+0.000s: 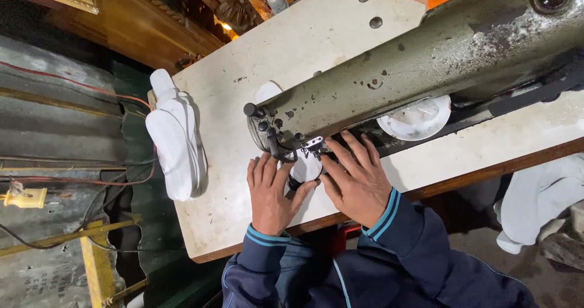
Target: Sewing shoe insoles using an industrial sewing machine at a stitching station.
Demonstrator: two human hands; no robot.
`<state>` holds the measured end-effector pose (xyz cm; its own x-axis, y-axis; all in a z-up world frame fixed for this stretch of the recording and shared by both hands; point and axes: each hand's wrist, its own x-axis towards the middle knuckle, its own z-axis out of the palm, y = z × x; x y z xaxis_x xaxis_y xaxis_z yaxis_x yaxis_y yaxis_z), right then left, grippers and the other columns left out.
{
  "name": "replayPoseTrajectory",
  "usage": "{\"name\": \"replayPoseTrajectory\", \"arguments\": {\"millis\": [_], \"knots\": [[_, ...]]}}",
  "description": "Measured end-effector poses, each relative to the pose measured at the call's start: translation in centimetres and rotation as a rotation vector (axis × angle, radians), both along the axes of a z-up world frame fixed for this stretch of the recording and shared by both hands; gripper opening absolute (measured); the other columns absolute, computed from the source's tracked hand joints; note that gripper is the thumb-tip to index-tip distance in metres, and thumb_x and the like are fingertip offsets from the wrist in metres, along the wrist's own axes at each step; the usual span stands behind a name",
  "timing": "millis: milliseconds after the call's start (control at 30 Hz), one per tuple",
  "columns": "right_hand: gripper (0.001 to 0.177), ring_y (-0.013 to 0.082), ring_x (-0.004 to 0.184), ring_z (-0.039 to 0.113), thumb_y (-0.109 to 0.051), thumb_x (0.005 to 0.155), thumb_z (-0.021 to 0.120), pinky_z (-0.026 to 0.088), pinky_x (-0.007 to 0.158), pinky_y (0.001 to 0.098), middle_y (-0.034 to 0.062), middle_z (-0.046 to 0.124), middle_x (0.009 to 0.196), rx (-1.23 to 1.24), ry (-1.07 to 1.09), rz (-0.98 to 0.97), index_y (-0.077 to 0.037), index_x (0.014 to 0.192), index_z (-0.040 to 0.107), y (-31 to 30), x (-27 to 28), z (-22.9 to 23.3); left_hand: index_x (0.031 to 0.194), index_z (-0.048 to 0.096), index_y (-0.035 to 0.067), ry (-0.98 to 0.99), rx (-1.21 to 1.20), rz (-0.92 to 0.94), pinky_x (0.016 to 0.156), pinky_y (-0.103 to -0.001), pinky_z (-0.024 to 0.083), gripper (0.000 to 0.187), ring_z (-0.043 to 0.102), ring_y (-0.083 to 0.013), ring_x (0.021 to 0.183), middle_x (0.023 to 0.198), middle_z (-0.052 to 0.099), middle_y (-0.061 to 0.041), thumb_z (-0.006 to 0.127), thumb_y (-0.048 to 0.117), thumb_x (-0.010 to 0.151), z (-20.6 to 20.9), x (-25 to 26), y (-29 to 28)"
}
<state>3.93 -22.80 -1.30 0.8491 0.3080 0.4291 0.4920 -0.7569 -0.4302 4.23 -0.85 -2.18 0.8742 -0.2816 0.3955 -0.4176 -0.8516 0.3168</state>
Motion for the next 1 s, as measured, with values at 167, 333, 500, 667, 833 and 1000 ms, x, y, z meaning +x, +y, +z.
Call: {"name": "replayPoseTrajectory", "arguments": {"millis": [167, 333, 500, 667, 833, 1000], "knots": [[0.028, 0.0445, 0.146, 0.039, -0.027, 0.102, 0.06, 0.032, 0.116, 0.0684, 0.018, 0.056, 0.142, -0.008, -0.018, 0.003, -0.01, 0.12, 0.072, 0.0, 0.0, 0.3, 0.116, 0.071, 0.01, 0.032, -0.008, -0.03, 0.115, -0.07, 0.03, 0.059, 0.053, -0.0457, 0.132, 0.127, 0.062, -0.017, 0.082, 0.057, 0.082, 0.2, 0.8, 0.7], [0.029, 0.0449, 0.146, 0.039, -0.028, 0.102, 0.059, 0.032, 0.116, 0.0687, 0.019, 0.057, 0.142, 0.001, -0.032, -0.007, -0.009, 0.12, 0.071, 0.1, -0.1, -0.4, 0.107, 0.071, 0.011, 0.153, -0.04, -0.064, 0.117, -0.066, 0.031, 0.044, 0.055, -0.0433, 0.13, 0.118, 0.063, -0.015, 0.056, 0.051, 0.102, -2.6, 2.3, 3.6], [0.03, 0.0457, 0.147, 0.038, -0.028, 0.103, 0.058, 0.031, 0.117, 0.0689, 0.0204, 0.056, 0.143, -0.024, -0.017, -0.005, -0.009, 0.122, 0.071, 0.1, -0.3, -0.1, 0.131, 0.066, 0.009, 0.042, 0.07, -0.181, 0.119, -0.062, 0.029, 0.037, 0.039, -0.0458, 0.148, 0.151, 0.051, -0.021, 0.054, 0.027, 0.102, -2.4, 5.1, 4.0], [0.034, 0.0458, 0.148, 0.037, -0.029, 0.105, 0.056, 0.029, 0.118, 0.0692, 0.0207, 0.055, 0.143, -0.032, 0.014, 0.0, -0.008, 0.128, 0.069, 0.5, -0.5, 0.4, 0.142, 0.061, 0.01, 0.036, 0.095, -0.183, 0.121, -0.061, 0.024, 0.045, 0.031, -0.0431, 0.153, 0.158, 0.047, -0.019, 0.052, 0.034, 0.105, -0.2, 5.6, 3.5], [0.037, 0.0427, 0.149, 0.036, -0.034, 0.106, 0.053, 0.03, 0.12, 0.067, 0.0184, 0.055, 0.142, -0.078, 0.004, -0.011, -0.012, 0.132, 0.067, 0.9, -0.5, -0.3, 0.144, 0.061, 0.017, 0.06, 0.115, -0.132, 0.122, -0.06, 0.022, 0.047, 0.03, -0.039, 0.154, 0.159, 0.046, -0.015, 0.051, 0.043, 0.106, -0.5, 5.8, 4.0], [0.04, 0.0436, 0.149, 0.036, -0.036, 0.106, 0.055, 0.028, 0.12, 0.0671, 0.0193, 0.056, 0.139, -0.112, -0.01, -0.029, -0.013, 0.137, 0.065, 1.2, -0.5, 0.1, 0.147, 0.06, 0.018, 0.104, 0.133, -0.091, 0.124, -0.06, 0.02, 0.05, 0.031, -0.0401, 0.154, 0.158, 0.048, -0.016, 0.048, 0.045, 0.106, -0.9, 5.9, 4.1]]}}
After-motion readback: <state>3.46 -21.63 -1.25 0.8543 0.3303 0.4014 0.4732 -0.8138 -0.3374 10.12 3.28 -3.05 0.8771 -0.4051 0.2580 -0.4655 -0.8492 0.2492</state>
